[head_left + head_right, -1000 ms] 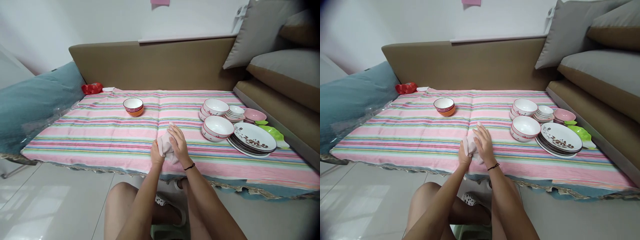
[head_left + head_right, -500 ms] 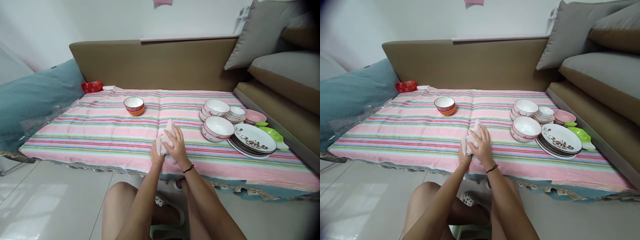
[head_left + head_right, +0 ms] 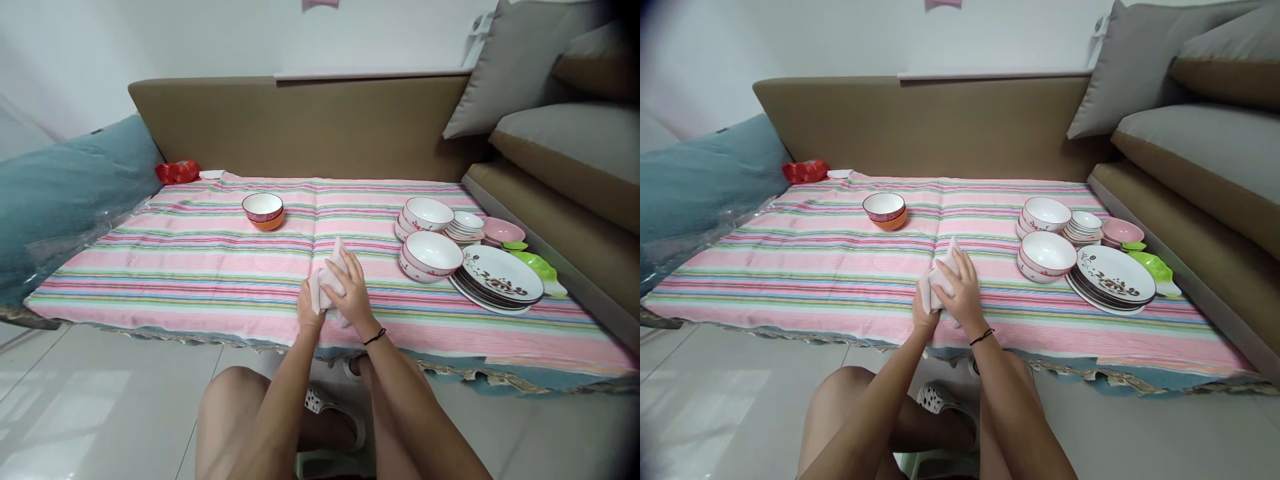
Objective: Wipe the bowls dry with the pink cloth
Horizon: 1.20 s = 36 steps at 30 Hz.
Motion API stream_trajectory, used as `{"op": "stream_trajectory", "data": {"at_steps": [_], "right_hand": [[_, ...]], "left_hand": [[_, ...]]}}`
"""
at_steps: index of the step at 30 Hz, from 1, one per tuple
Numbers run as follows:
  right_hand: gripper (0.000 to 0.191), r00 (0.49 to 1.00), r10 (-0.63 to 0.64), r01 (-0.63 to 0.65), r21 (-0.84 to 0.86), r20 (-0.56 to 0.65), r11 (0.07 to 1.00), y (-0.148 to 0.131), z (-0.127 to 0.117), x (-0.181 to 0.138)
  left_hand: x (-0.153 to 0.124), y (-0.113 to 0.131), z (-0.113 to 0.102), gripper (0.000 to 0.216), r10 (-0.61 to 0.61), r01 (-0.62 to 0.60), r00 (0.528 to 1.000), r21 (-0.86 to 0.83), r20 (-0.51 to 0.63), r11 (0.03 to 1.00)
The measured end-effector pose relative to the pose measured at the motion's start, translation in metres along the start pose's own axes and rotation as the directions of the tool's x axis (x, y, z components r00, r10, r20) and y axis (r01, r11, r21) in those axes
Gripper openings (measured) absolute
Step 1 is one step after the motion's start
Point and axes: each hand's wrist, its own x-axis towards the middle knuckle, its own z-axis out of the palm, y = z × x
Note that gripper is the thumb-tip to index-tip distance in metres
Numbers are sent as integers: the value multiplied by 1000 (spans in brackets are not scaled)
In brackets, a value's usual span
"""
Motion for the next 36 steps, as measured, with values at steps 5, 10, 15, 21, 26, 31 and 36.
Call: {"op": "stream_trajectory", "data": {"at_steps": [5, 10, 15, 21, 26, 31, 36], "right_hand": [[45, 990, 99, -90, 91, -101, 992, 3, 9, 1], [50, 849, 511, -396, 475, -137, 785, 23, 21, 0], [50, 847, 525, -388, 577, -85, 719, 26, 19, -2], [51, 846, 527, -409, 535, -82, 739, 18, 14, -3], [45, 882, 455, -343, 490, -127, 801, 2, 17, -3], [40, 947, 260, -200, 290, -187, 936, -13, 23, -8], [44, 968, 205, -170, 220, -147, 961, -14, 26, -13]], "left_hand": [[1, 0, 0, 44, 31, -31, 1000, -7, -1, 1000], [2, -2, 2, 48, 109, -110, 993, -6, -35, 994], [2, -1, 0, 50, 142, -143, 989, -36, -33, 989], [3, 8, -27, 48, 243, -231, 966, -131, 89, 964], [26, 25, -53, 65, 41, 12, 972, -223, 233, 975], [50, 33, -42, 53, 4, 55, 971, -239, 238, 969], [34, 17, -18, 60, 48, 2, 973, -218, 224, 976]]}}
